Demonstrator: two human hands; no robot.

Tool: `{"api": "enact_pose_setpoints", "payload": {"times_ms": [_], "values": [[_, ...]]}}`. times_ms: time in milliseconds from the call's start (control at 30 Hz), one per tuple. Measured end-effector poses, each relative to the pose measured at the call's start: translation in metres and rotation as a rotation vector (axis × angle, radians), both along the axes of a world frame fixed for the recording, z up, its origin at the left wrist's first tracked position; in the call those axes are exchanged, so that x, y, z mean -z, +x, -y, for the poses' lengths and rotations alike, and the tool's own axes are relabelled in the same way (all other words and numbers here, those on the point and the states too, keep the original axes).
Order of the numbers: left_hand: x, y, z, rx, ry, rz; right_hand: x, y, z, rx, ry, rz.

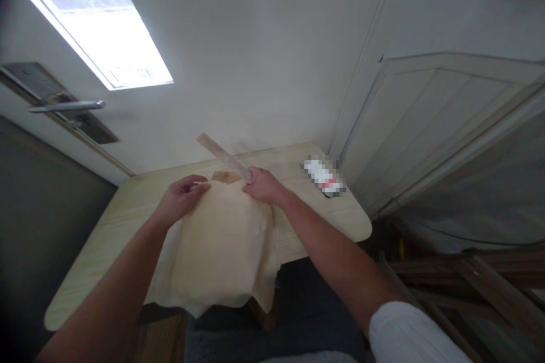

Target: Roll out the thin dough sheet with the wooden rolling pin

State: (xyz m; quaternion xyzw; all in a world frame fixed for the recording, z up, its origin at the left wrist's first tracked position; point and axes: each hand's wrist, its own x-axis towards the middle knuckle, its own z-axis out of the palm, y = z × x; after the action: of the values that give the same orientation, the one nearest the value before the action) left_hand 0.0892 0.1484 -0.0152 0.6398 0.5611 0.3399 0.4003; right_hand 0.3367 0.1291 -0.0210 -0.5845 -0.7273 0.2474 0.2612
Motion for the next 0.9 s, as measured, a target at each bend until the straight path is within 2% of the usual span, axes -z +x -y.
{"api": "enact_pose_setpoints", "payload": {"times_ms": [67,200,300,433,533,600,667,767,900], "values": [[0.012,0.006,-0.006,-0.017,0.048,-0.060,0.003,-0.001,0.000,0.045,0.042,0.065],[0.035,0.011,-0.009,-0.077,0.114,-0.192,0.011,-0.011,-0.004,0.074,0.009,0.264],[0.041,0.003,-0.007,-0.089,0.199,-0.271,0.011,-0.014,0.004,0.108,0.075,0.392],[0.031,-0.023,0.005,-0.088,0.210,-0.256,0.006,-0.012,0.037,0.168,0.211,0.482],[0.018,-0.038,0.030,-0.271,0.224,-0.160,0.007,-0.014,0.068,0.029,0.143,0.467],[0.012,-0.037,0.057,-0.378,0.265,-0.124,0.012,-0.019,0.085,-0.083,0.145,0.493],[0.013,-0.026,0.088,-0.326,0.319,-0.158,0.016,-0.026,0.097,-0.144,0.191,0.517],[0.024,-0.002,0.125,-0.071,0.371,-0.435,0.021,-0.032,0.109,-0.137,0.253,0.486],[0.038,0.016,0.145,-0.035,0.421,-0.768,0.028,-0.036,0.122,0.024,0.320,0.421]]}}
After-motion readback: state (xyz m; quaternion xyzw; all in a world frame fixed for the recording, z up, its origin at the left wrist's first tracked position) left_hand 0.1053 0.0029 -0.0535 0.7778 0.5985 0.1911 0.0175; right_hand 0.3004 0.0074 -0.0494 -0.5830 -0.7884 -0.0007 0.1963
